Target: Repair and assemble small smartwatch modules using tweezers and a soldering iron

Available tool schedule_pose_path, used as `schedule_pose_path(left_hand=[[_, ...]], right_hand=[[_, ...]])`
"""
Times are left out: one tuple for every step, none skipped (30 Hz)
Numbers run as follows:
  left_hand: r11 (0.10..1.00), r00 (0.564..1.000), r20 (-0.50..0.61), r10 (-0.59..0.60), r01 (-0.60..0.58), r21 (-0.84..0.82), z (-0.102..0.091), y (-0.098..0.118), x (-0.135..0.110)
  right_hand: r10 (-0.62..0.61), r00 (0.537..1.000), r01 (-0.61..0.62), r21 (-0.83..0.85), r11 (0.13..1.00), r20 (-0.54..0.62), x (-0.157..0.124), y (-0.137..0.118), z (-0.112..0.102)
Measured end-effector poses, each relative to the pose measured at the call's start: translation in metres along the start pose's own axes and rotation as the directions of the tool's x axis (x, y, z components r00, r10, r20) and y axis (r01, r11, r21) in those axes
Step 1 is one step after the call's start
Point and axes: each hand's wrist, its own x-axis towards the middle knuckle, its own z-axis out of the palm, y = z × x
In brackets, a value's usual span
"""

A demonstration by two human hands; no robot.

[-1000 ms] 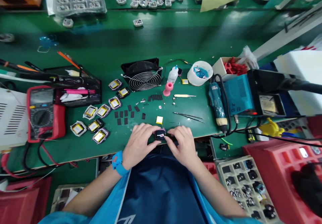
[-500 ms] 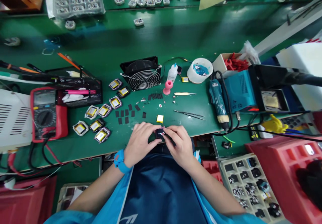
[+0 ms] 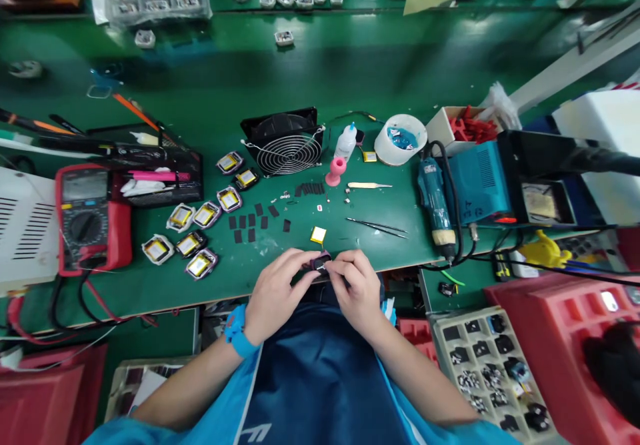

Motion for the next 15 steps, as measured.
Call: schedule_pose_path(left_hand=[[0.998,1.000,-0.019,-0.025,0.023,-0.058,0.0012,0.0007,0.0002],[0.993,0.998,-0.034,-0.045,0.041,-0.112,0.0022,0.0013,0.0007],[0.986,0.997,-0.048,-0.062,0.054,-0.157,0.0028,0.0019,0.0015],[0.980,0.996,-0.057,-0.072,0.061,-0.188,0.0030,0.0025,0.0025],[0.977,0.995,-0.062,-0.074,0.060,-0.203,0.0029,0.0031,0.0035],[0.978,0.996,-0.065,-0.067,0.053,-0.202,0.0023,0.0036,0.0046],[0.981,0.996,-0.068,-0.054,0.040,-0.191,0.0015,0.0041,0.0056],[0.983,0.997,-0.071,-0.039,0.026,-0.181,0.0007,0.0045,0.0064],[0.984,0.997,-0.074,-0.027,0.014,-0.178,-0.0001,0.0047,0.0070],[0.982,0.997,-0.070,-0.022,0.009,-0.189,-0.0006,0.0048,0.0074],[0.976,0.998,-0.061,-0.027,0.013,-0.216,-0.0009,0.0047,0.0076],[0.967,0.998,-0.047,-0.039,0.026,-0.254,-0.0008,0.0045,0.0076],[0.953,0.998,-0.033,-0.060,0.047,-0.301,-0.0004,0.0041,0.0073],[0.932,0.996,-0.021,-0.089,0.076,-0.354,0.0002,0.0037,0.0069],[0.905,0.992,-0.014,-0.126,0.109,-0.411,0.0010,0.0032,0.0065]], right_hand=[[-0.009,1.000,0.009,0.010,1.000,0.007,0.0001,-0.0010,-0.0009],[-0.019,1.000,0.018,0.025,1.000,0.019,0.0003,-0.0022,-0.0020],[-0.028,0.999,0.027,0.044,0.999,0.031,0.0006,-0.0035,-0.0032],[-0.034,0.998,0.031,0.063,0.998,0.044,0.0010,-0.0048,-0.0044],[-0.036,0.998,0.032,0.079,0.996,0.054,0.0014,-0.0059,-0.0056],[-0.031,0.998,0.026,0.095,0.995,0.061,0.0019,-0.0068,-0.0066],[-0.020,0.998,0.013,0.113,0.994,0.066,0.0023,-0.0075,-0.0073],[-0.002,0.998,-0.007,0.134,0.991,0.068,0.0028,-0.0079,-0.0078],[0.021,0.998,-0.031,0.158,0.987,0.067,0.0032,-0.0080,-0.0080],[0.048,0.997,-0.059,0.185,0.981,0.064,0.0036,-0.0080,-0.0080],[0.077,0.995,-0.087,0.213,0.973,0.058,0.0039,-0.0079,-0.0078],[0.106,0.993,-0.115,0.239,0.964,0.053,0.0041,-0.0078,-0.0075],[0.132,0.990,-0.141,0.261,0.955,0.050,0.0042,-0.0077,-0.0073],[0.156,0.986,-0.164,0.278,0.946,0.050,0.0043,-0.0078,-0.0071],[0.178,0.983,-0.186,0.290,0.939,0.054,0.0043,-0.0079,-0.0070]])
